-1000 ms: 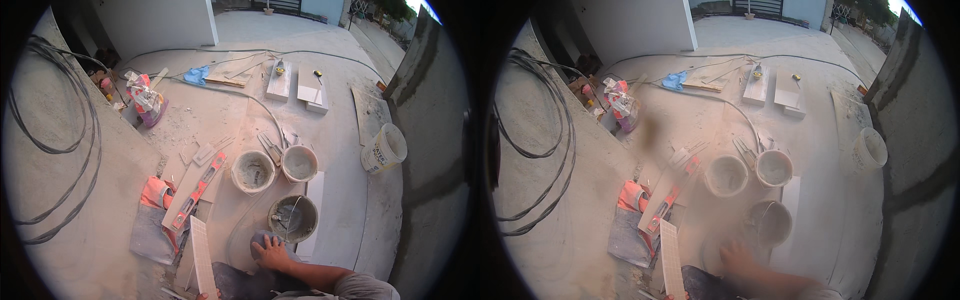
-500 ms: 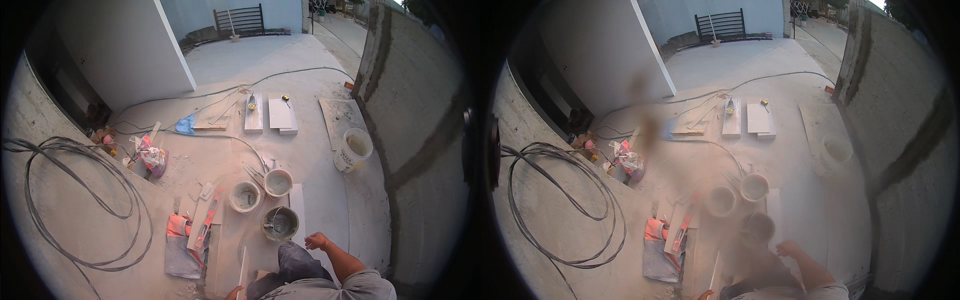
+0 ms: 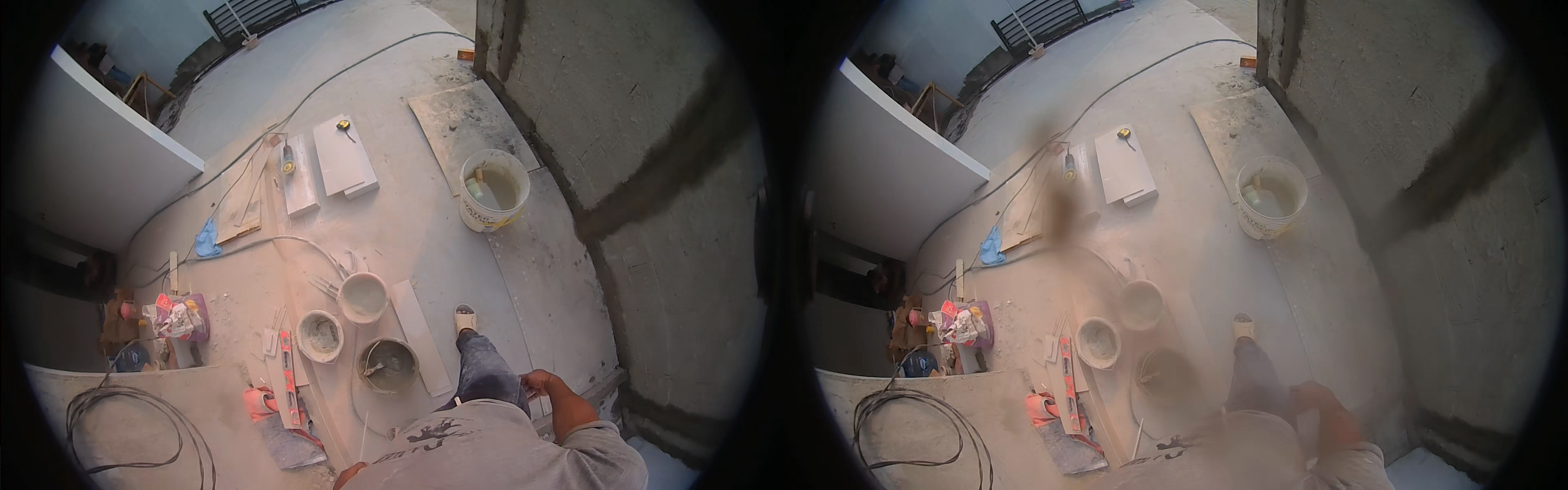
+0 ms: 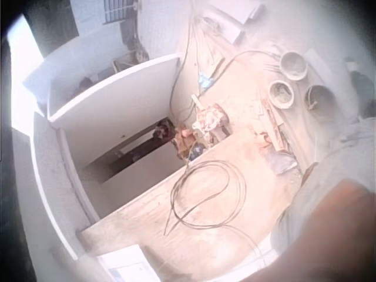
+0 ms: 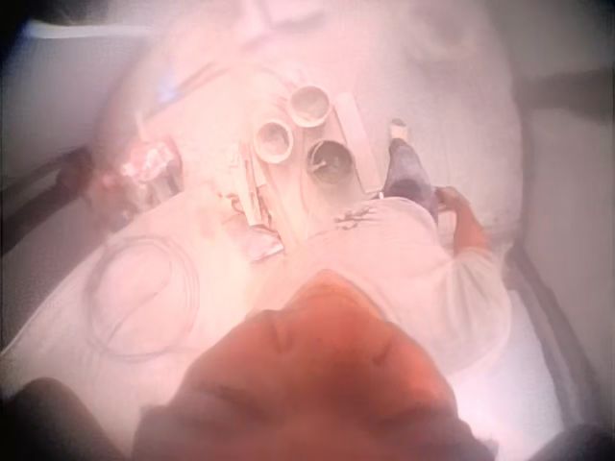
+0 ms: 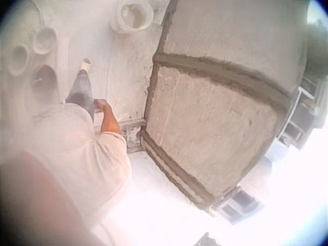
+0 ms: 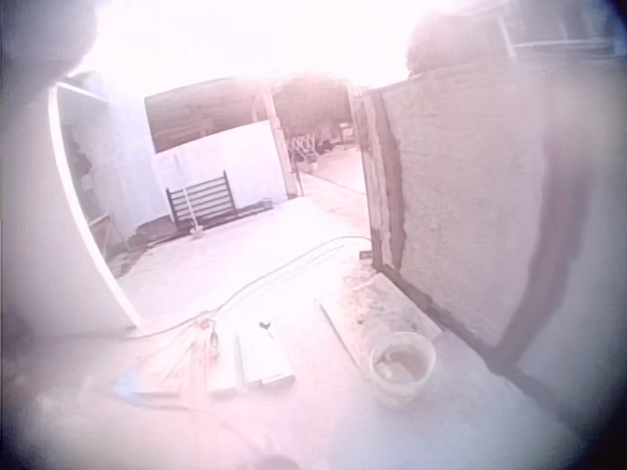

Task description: The person mixes adhesive in a bucket using a trowel, then scoops and spreads the adhesive onto a rectangular tile. The person sits on the floor during the process and handles multiple tiles and buckets.

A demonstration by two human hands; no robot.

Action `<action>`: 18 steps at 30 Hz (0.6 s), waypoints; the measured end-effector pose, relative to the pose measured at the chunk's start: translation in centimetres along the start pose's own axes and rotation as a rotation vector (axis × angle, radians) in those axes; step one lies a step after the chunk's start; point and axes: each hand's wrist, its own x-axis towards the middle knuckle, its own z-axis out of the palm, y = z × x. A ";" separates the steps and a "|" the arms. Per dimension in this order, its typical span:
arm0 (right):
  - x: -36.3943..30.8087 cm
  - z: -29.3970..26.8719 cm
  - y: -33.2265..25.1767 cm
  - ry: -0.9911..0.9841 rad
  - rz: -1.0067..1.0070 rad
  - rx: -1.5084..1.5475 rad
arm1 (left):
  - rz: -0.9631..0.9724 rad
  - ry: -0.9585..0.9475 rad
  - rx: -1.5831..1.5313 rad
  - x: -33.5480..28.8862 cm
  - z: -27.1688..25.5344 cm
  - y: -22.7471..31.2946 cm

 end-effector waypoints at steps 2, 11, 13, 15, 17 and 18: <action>-1.3 -4.3 -4.9 -0.010 -0.089 -0.122 | -0.041 0.054 0.051 -2.3 0.7 4.8; -3.1 -12.8 -36.1 0.528 -0.599 0.249 | 0.490 0.239 -0.107 -7.6 4.3 28.2; -3.9 -12.7 -41.1 0.465 -0.715 0.146 | 0.565 0.205 -0.174 -8.5 4.4 32.7; -4.7 -13.3 -44.7 0.458 -0.827 -0.008 | 0.631 0.127 -0.206 -8.2 5.0 37.4; -5.0 -13.6 -46.4 0.450 -0.902 -0.128 | 0.670 0.025 -0.193 -8.1 4.7 40.5; -4.9 -14.2 -47.4 0.464 -0.853 -0.087 | 0.755 0.059 -0.171 -7.9 5.2 43.2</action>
